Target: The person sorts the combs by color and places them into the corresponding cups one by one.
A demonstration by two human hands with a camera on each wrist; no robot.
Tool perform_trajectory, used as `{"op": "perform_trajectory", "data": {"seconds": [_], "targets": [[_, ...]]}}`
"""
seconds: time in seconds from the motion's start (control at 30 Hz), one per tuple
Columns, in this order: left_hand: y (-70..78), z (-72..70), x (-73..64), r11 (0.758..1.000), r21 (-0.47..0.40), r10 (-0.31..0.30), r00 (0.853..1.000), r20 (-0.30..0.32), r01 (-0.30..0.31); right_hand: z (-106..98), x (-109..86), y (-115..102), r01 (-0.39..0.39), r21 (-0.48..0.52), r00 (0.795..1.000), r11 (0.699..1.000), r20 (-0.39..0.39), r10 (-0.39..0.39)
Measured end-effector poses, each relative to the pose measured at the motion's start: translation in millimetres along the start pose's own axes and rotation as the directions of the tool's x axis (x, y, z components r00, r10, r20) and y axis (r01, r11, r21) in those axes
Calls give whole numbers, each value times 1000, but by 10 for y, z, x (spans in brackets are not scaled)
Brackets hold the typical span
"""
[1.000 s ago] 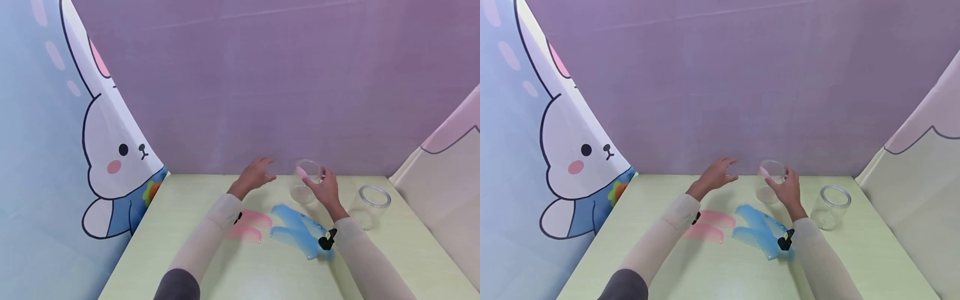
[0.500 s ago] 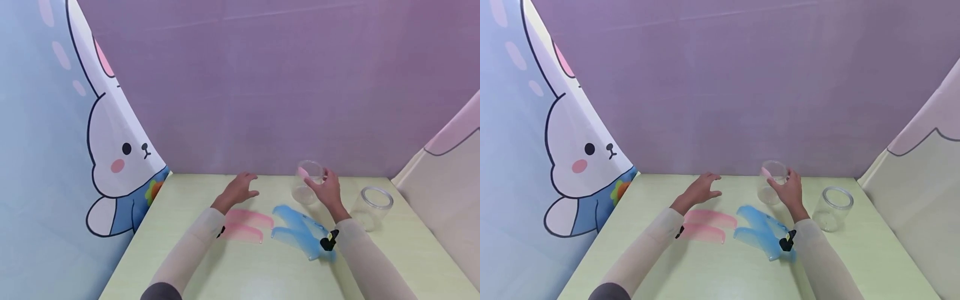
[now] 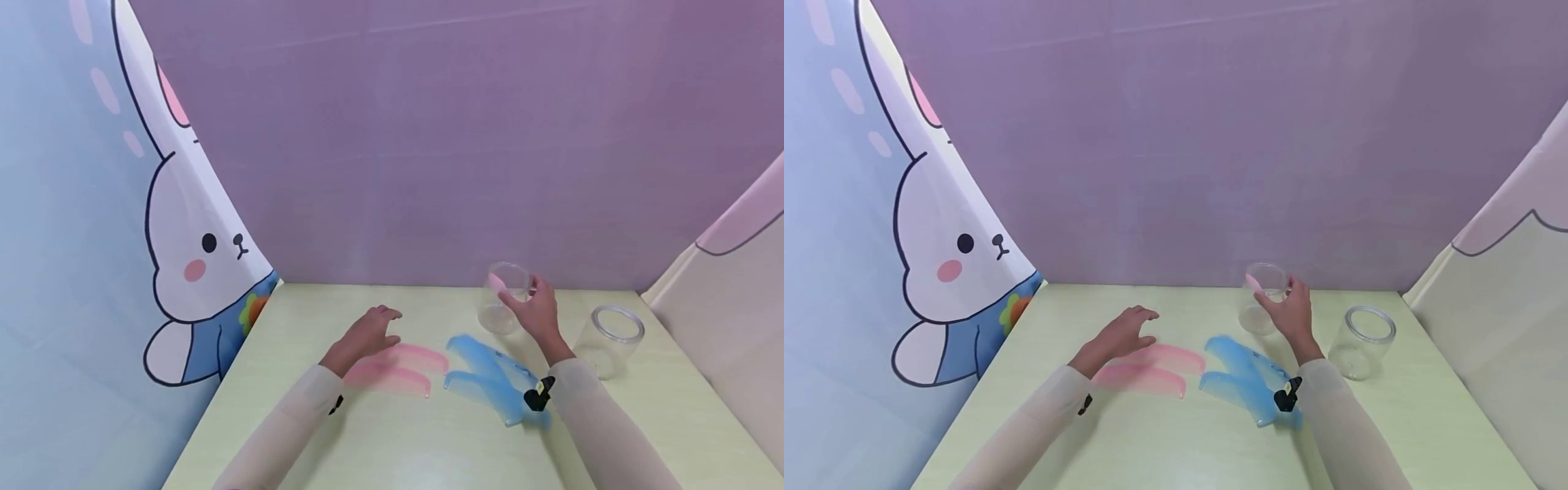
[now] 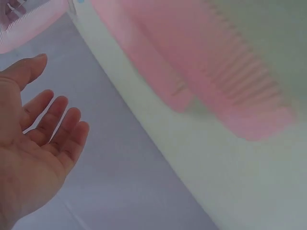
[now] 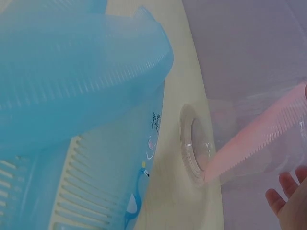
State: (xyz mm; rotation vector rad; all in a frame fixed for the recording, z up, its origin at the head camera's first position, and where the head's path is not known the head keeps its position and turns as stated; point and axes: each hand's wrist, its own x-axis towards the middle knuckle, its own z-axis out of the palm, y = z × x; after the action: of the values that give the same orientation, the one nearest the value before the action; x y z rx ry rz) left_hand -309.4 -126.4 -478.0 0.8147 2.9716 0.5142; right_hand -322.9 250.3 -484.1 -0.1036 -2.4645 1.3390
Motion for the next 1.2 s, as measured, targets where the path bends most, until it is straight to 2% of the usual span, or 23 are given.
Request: {"op": "perform_trajectory", "data": {"seconds": [0.1,0.27,0.47,0.57,0.67,0.83,1.03,1.2], "targets": [[-74,-5,-145,998,-46,-36,999,19,37,5,-2,4,-3,-4,1000,1000,5,3],[-232,17,-378,995,-83,-59,998,28,61,7,12,19,-7,-10,1000,1000,6,7],[-389,77,-622,995,-59,-72,997,37,75,6,32,42,-4,-14,1000,1000,0,4],[-457,113,-709,995,-45,-88,994,65,91,4,30,35,-7,-14,1000,1000,-2,7],[-516,146,-769,996,-24,-86,992,94,89,-1,28,18,-9,-13,1000,1000,-1,9],[-580,194,-818,999,39,-38,990,132,33,-6,42,13,-6,-12,1000,1000,-3,6],[-591,211,-844,998,12,-63,986,156,62,4,34,19,-14,-12,1000,1000,0,14],[-599,194,-867,1000,19,-6,990,143,3,3,21,23,-25,-13,1000,1000,3,25]]}}
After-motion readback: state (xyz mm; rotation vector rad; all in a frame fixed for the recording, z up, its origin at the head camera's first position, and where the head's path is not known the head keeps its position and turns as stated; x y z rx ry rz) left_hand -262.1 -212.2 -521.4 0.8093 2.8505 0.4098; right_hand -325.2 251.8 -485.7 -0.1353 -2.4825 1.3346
